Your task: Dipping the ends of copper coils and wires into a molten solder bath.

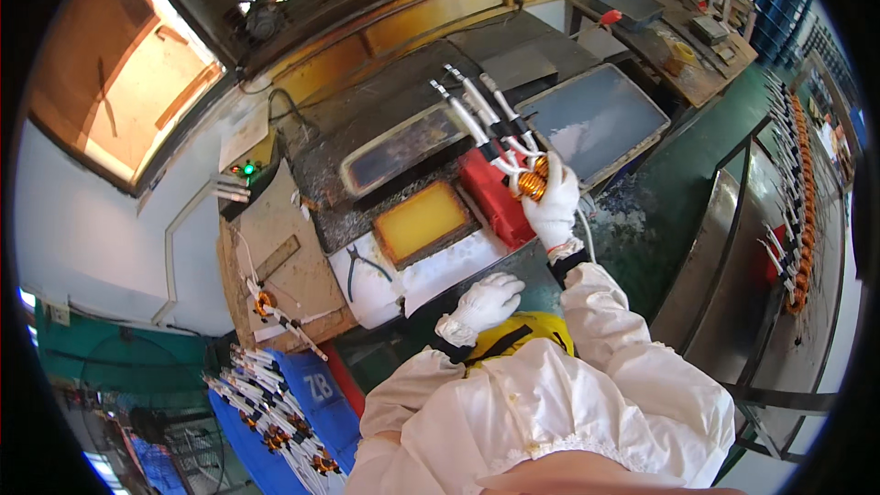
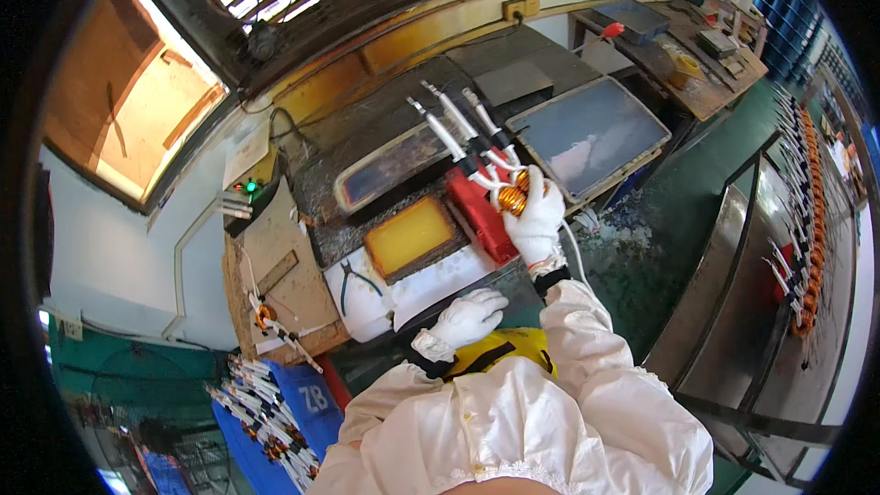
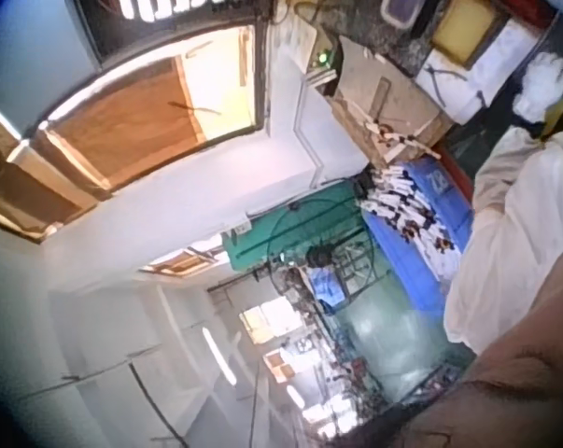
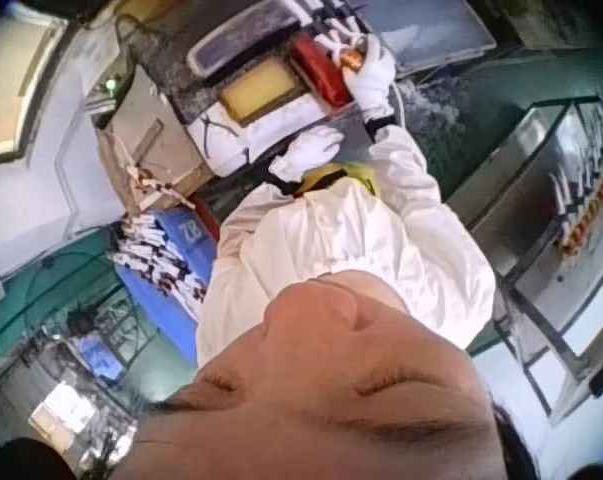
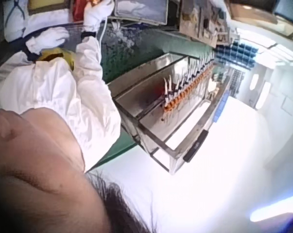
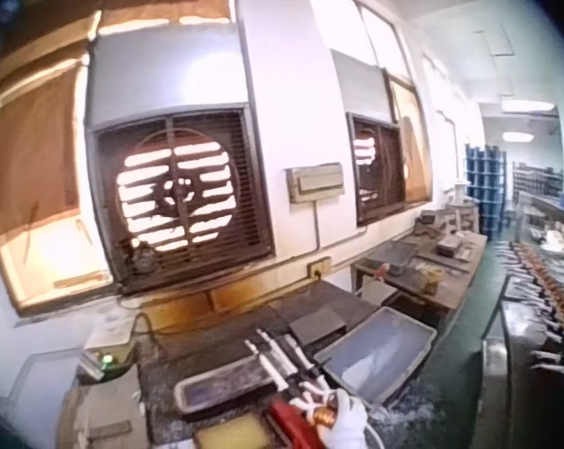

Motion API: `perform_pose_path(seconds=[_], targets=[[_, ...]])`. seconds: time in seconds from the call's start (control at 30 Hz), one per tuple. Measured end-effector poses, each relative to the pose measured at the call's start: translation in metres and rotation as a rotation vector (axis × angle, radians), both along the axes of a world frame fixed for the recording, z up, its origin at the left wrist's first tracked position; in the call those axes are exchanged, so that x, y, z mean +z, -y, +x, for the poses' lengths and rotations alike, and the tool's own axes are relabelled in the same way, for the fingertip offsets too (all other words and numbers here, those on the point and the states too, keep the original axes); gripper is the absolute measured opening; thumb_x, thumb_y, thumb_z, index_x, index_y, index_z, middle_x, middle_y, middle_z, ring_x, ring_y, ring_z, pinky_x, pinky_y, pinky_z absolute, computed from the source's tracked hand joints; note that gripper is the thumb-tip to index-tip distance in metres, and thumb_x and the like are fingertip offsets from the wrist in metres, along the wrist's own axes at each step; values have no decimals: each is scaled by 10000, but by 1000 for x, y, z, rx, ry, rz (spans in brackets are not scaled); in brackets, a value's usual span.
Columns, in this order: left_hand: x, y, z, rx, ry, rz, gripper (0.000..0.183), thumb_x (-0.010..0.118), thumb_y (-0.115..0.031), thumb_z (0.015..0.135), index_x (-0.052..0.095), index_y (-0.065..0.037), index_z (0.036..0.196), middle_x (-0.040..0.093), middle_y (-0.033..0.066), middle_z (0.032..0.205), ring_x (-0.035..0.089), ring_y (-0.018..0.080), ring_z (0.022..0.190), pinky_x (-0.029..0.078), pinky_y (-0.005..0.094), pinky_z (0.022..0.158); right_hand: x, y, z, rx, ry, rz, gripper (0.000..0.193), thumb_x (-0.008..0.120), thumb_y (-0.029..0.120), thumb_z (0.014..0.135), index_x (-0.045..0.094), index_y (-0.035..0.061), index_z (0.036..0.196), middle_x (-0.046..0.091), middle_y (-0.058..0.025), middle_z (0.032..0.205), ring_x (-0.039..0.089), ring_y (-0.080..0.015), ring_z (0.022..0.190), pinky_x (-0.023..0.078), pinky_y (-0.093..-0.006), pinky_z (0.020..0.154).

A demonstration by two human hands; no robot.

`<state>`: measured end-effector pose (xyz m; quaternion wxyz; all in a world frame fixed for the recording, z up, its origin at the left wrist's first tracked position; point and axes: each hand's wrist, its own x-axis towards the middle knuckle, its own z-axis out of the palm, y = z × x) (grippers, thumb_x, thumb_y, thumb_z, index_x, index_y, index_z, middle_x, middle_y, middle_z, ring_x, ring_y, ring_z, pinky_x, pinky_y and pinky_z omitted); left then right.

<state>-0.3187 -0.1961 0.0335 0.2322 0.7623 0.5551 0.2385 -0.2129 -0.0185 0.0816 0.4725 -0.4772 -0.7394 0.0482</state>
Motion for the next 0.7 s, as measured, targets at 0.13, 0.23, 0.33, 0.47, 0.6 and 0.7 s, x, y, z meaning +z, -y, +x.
perform_pose_path(seconds=[0.13, 0.23, 0.33, 0.47, 0.6, 0.7], targets=[[-7, 38, -50, 266, 8, -61, 276, 533, -247, 846, 621, -88, 1053, 618, 145, 1059, 604, 310, 926, 495, 402, 803, -7, -4, 1, -1, 11, -1, 703, 707, 124, 593, 453, 85, 1247, 538, -212, 994, 540, -397, 912, 448, -470, 784], [-29, 72, -96, 625, -280, 115, 183, 566, -207, 821, 622, -95, 954, 634, 146, 920, 611, 319, 845, 496, 414, 749, -5, 0, -1, -38, 25, 33, 718, 691, 113, 595, 439, 87, 1267, 542, -213, 999, 540, -398, 917, 452, -468, 801], [-38, 99, -131, 828, -400, 151, 194, 618, -173, 762, 593, -47, 908, 608, 143, 980, 600, 312, 851, 496, 407, 745, -18, -8, 0, -82, 48, 15, 756, 690, 113, 597, 417, 104, 1302, 542, -220, 1019, 547, -397, 937, 454, -464, 820], [-69, 130, -148, 803, -579, 189, 325, 658, -195, 715, 590, -8, 972, 591, 174, 1034, 580, 335, 918, 489, 394, 797, -19, -4, -3, -117, 83, -57, 769, 717, 126, 613, 402, 101, 1314, 521, -224, 1080, 532, -400, 989, 445, -457, 861], [-87, 125, -142, 908, -652, 95, 427, 651, -223, 712, 584, -4, 1072, 574, 179, 1144, 563, 319, 1005, 477, 424, 844, -20, -6, -4, -127, 95, -34, 765, 716, 147, 638, 390, 87, 1327, 522, -237, 1094, 529, -410, 995, 443, -462, 865], [-93, 115, -140, 935, -787, -17, 425, 617, -225, 743, 578, 2, 1100, 569, 178, 1168, 559, 312, 1029, 487, 428, 823, -20, -6, 0, -136, 116, -41, 749, 699, 136, 652, 391, 77, 1331, 523, -243, 1087, 529, -413, 989, 448, -457, 862]])
